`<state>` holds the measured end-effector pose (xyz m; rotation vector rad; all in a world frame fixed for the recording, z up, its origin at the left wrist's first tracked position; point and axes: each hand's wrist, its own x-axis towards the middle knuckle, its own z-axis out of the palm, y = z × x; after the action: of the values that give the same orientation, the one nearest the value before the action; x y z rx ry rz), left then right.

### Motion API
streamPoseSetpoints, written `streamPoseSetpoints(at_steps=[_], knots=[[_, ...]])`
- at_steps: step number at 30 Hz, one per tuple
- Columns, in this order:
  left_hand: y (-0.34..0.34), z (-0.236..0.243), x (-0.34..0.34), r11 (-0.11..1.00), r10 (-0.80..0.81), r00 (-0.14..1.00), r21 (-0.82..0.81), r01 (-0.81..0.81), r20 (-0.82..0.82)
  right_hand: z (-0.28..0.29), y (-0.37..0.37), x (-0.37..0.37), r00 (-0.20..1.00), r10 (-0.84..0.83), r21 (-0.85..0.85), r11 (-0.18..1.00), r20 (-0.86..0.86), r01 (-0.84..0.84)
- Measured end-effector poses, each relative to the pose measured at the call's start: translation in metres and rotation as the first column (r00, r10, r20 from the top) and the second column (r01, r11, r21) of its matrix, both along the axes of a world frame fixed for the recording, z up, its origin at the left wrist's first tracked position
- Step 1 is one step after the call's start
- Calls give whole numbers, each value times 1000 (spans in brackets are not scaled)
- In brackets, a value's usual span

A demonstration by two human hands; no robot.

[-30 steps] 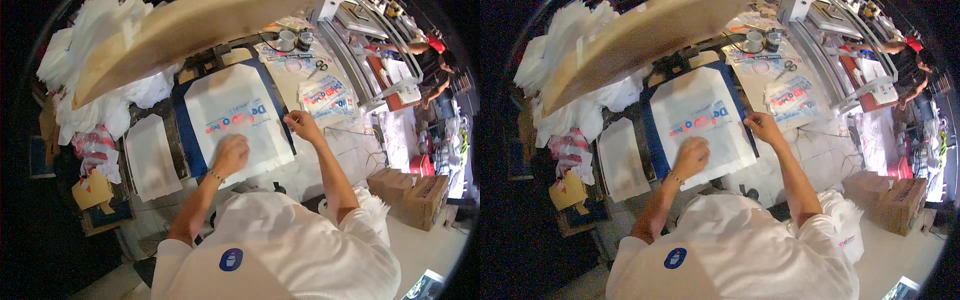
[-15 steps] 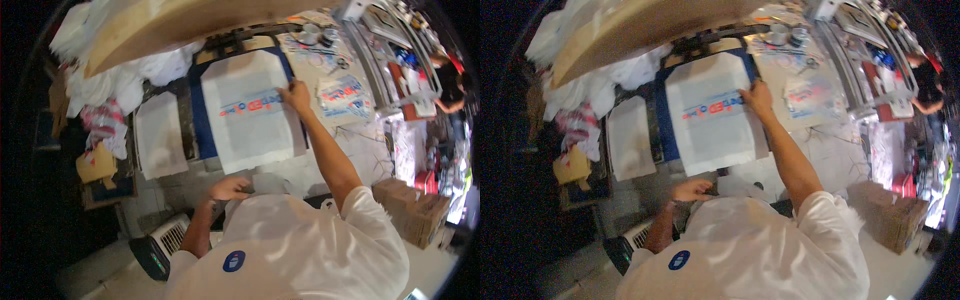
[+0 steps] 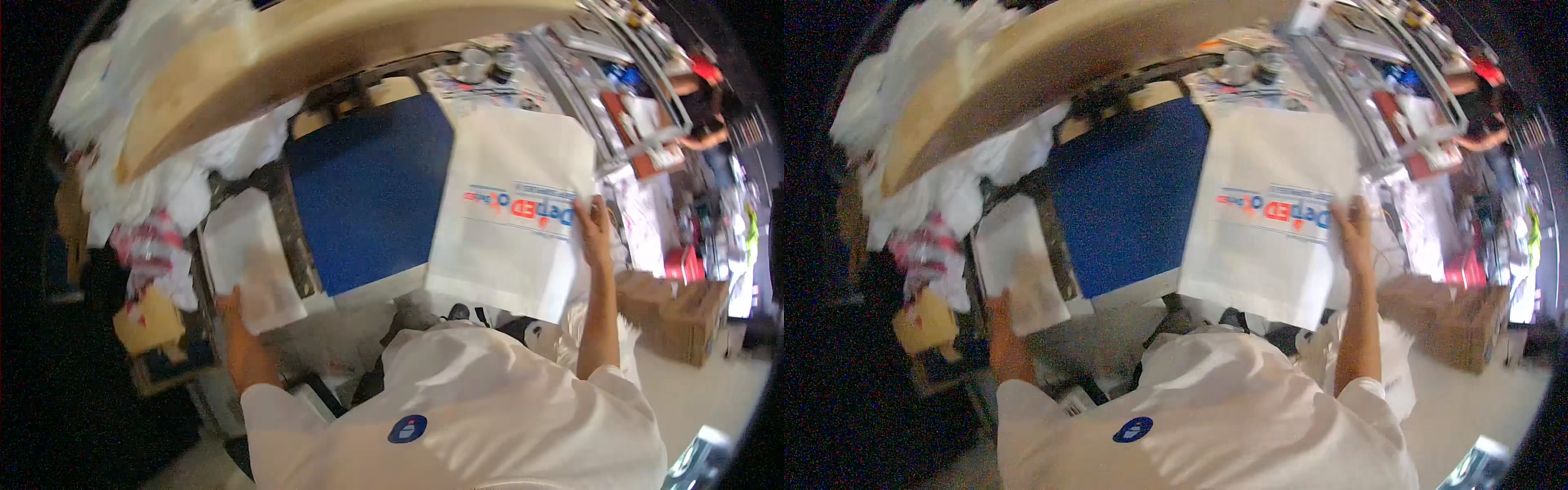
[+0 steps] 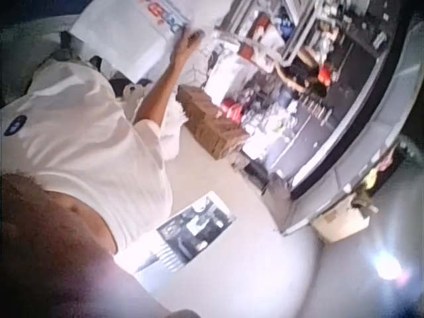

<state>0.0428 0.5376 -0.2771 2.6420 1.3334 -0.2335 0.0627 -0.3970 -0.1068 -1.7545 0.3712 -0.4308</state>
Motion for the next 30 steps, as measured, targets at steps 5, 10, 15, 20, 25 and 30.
streamPoseSetpoints(at_steps=[5, 10, 15, 20, 25, 30], knots=[[13, -18, 8, 988, -131, 954, 50, 149, -268, 84, -57, -159, 894, -396, 22, 916, 211, 401], [2, 7, 3, 943, -263, 916, 118, 310, -303, 19, -154, -334, 407, -838, -255, 331, 363, 909], [-16, 79, 9, 849, -449, 888, 260, 460, -102, -44, -157, -404, -147, -951, 200, -94, 272, 975], [-212, 278, -19, 655, -738, 445, 378, 654, 507, -126, -149, -481, -688, -708, 189, -705, -157, 683], [-312, 411, -61, 485, -874, 346, 546, 683, 342, -187, -121, -510, -756, -561, 87, -818, -338, 568], [-340, 460, -88, 522, -825, 261, 499, 692, 501, -215, -102, -531, -683, -636, 61, -746, -360, 663]])
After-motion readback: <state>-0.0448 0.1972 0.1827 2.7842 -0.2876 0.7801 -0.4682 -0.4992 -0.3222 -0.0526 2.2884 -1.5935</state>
